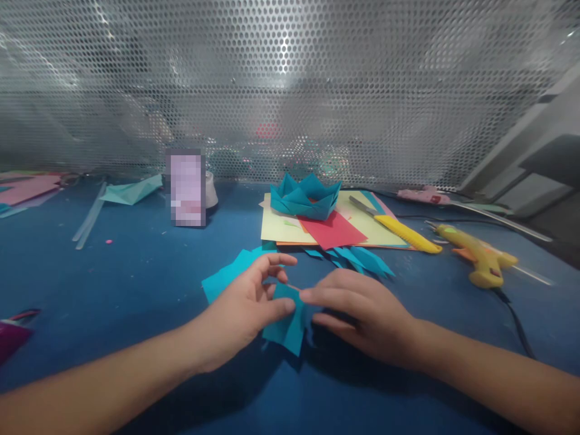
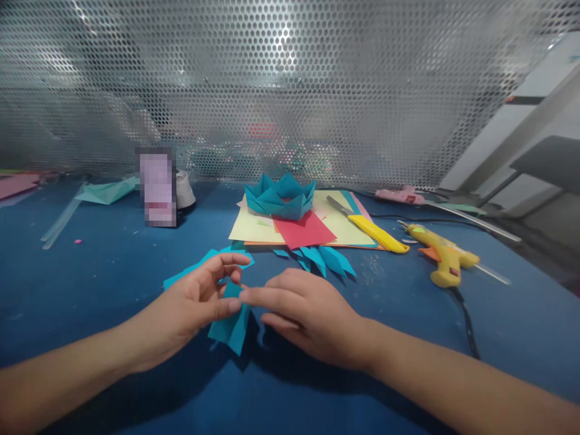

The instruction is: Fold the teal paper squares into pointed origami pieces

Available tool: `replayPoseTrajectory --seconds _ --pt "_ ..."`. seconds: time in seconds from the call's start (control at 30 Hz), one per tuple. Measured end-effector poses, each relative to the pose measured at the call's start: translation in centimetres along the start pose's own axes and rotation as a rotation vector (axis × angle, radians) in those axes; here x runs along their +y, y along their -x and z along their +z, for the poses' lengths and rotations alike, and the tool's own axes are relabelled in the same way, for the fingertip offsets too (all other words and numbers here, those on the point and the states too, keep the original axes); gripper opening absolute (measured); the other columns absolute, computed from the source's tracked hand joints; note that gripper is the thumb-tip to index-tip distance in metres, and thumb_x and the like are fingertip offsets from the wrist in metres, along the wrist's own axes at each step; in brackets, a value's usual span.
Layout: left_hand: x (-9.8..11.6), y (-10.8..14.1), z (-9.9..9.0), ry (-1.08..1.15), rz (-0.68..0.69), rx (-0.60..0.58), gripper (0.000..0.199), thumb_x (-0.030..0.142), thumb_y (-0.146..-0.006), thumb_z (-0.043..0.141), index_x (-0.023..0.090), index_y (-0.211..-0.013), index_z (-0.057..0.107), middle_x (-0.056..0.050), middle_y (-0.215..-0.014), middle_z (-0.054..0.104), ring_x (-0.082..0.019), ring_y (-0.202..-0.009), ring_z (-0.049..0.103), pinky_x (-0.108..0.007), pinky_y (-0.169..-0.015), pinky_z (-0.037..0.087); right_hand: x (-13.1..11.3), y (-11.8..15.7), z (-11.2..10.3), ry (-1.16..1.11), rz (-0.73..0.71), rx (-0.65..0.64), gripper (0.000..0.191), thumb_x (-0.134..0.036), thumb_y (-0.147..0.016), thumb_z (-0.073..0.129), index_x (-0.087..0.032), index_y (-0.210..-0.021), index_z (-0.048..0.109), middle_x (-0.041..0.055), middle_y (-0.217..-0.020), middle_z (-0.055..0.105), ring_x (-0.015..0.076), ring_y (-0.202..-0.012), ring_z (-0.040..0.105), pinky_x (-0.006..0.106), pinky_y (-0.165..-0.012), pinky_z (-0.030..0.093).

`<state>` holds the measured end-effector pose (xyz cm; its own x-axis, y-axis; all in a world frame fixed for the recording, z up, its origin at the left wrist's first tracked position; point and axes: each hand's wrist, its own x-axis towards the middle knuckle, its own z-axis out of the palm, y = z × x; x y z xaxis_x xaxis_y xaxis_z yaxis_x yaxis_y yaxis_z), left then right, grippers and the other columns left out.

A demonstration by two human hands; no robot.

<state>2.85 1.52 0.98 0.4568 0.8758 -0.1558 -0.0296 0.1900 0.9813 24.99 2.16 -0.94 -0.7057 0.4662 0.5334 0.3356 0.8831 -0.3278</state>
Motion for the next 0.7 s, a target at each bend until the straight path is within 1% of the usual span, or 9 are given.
replayPoseTrajectory --seconds 0.1,0.2,0.27,0.33,0.43,0.5,0.57,0.63,0.7 --pt "-0.2 -0.1 0.3 0.105 -0.053 -0.041 0.049 0.015 -0.072 0.071 0.023 -0.114 0.047 0.004 -0.087 0.045 -0.01 -0.08 0.048 -0.024 -0.074 0.039 -0.3 -0.2 0.0 -0.041 -0.093 0.011 0.026 -0.015 -0.095 0.047 -0.02 -0.119 0.053 0.0049 -0.088 0.064 0.0135 -0.078 0.057 0.026 -0.071 0.046" --pt "-0.2 -0.4 0.5 0.166 -0.088 -0.095 0.053 0.013 -0.069 0.073 0.021 -0.113 0.044 0.004 -0.08 0.051 -0.011 -0.078 0.053 -0.025 -0.074 0.04 -0.6 -0.5 -0.2 -0.031 -0.125 0.013 0.018 -0.017 -0.096 0.044 -0.018 -0.104 0.059 0.005 -0.084 0.064 0.0135 -0.074 0.056 0.027 -0.07 0.045" --pt "-0.2 -0.5 0.5 0.142 -0.102 -0.112 0.054 0.013 -0.07 0.072 0.02 -0.114 0.042 0.002 -0.083 0.058 -0.011 -0.077 0.054 -0.026 -0.074 0.04 -0.9 -0.6 -0.4 -0.015 -0.138 0.008 0.018 -0.018 -0.097 0.042 -0.018 -0.098 0.06 0.0045 -0.081 0.064 0.0132 -0.073 0.055 0.027 -0.071 0.045" --pt "-0.3 -0.6 0.4 0.107 -0.104 -0.099 0.055 0.015 -0.07 0.072 0.02 -0.115 0.04 -0.001 -0.093 0.061 -0.01 -0.076 0.053 -0.027 -0.074 0.04 -1.2 -0.7 -0.7 0.022 -0.125 0.019 0.019 -0.017 -0.097 0.041 -0.018 -0.095 0.06 0.0039 -0.079 0.063 0.0133 -0.073 0.054 0.027 -0.074 0.045" --pt "-0.7 -0.8 0.1 0.083 -0.081 -0.045 0.055 0.017 -0.067 0.074 0.02 -0.112 0.042 -0.001 -0.1 0.057 -0.008 -0.07 0.051 -0.027 -0.071 0.042 -1.4 -0.7 -1.0 0.103 -0.054 0.044 0.018 -0.017 -0.096 0.042 -0.019 -0.09 0.059 0.005 -0.083 0.062 0.0148 -0.078 0.053 0.029 -0.078 0.044" --pt "-1.0 -0.9 0.0 0.07 -0.071 -0.013 0.052 0.017 -0.065 0.075 0.02 -0.107 0.044 0.0 -0.099 0.055 -0.007 -0.069 0.051 -0.026 -0.069 0.042 -1.3 -0.7 -1.0 0.085 -0.049 0.016 0.017 -0.016 -0.096 0.041 -0.019 -0.09 0.057 0.0063 -0.09 0.063 0.0154 -0.083 0.054 0.029 -0.081 0.044" --pt "-1.1 -0.9 -0.1 0.057 -0.072 -0.001 0.046 0.017 -0.065 0.074 0.02 -0.101 0.046 0.001 -0.097 0.055 -0.007 -0.069 0.053 -0.025 -0.067 0.042 -1.1 -0.7 -0.7 0.009 -0.08 -0.036 0.017 -0.014 -0.097 0.038 -0.018 -0.092 0.054 0.0063 -0.093 0.065 0.0146 -0.086 0.056 0.03 -0.083 0.044" --pt "-1.1 -0.9 -0.1 0.034 -0.087 -0.011 0.036 0.019 -0.065 0.074 0.018 -0.092 0.05 0.001 -0.093 0.057 -0.009 -0.07 0.055 -0.025 -0.067 0.042 -0.8 -0.8 -0.5 -0.06 -0.082 -0.067 0.018 -0.015 -0.099 0.036 -0.018 -0.093 0.053 0.0046 -0.088 0.066 0.0134 -0.084 0.058 0.03 -0.081 0.043" --pt "-1.1 -0.9 -0.1 0.006 -0.103 -0.033 0.026 0.021 -0.066 0.073 0.016 -0.083 0.054 -0.001 -0.09 0.06 -0.011 -0.076 0.057 -0.026 -0.071 0.043 -0.6 -0.8 -0.3 -0.103 -0.04 -0.062 0.016 -0.018 -0.099 0.039 -0.018 -0.094 0.054 0.0032 -0.084 0.066 0.0129 -0.082 0.059 0.029 -0.079 0.043"
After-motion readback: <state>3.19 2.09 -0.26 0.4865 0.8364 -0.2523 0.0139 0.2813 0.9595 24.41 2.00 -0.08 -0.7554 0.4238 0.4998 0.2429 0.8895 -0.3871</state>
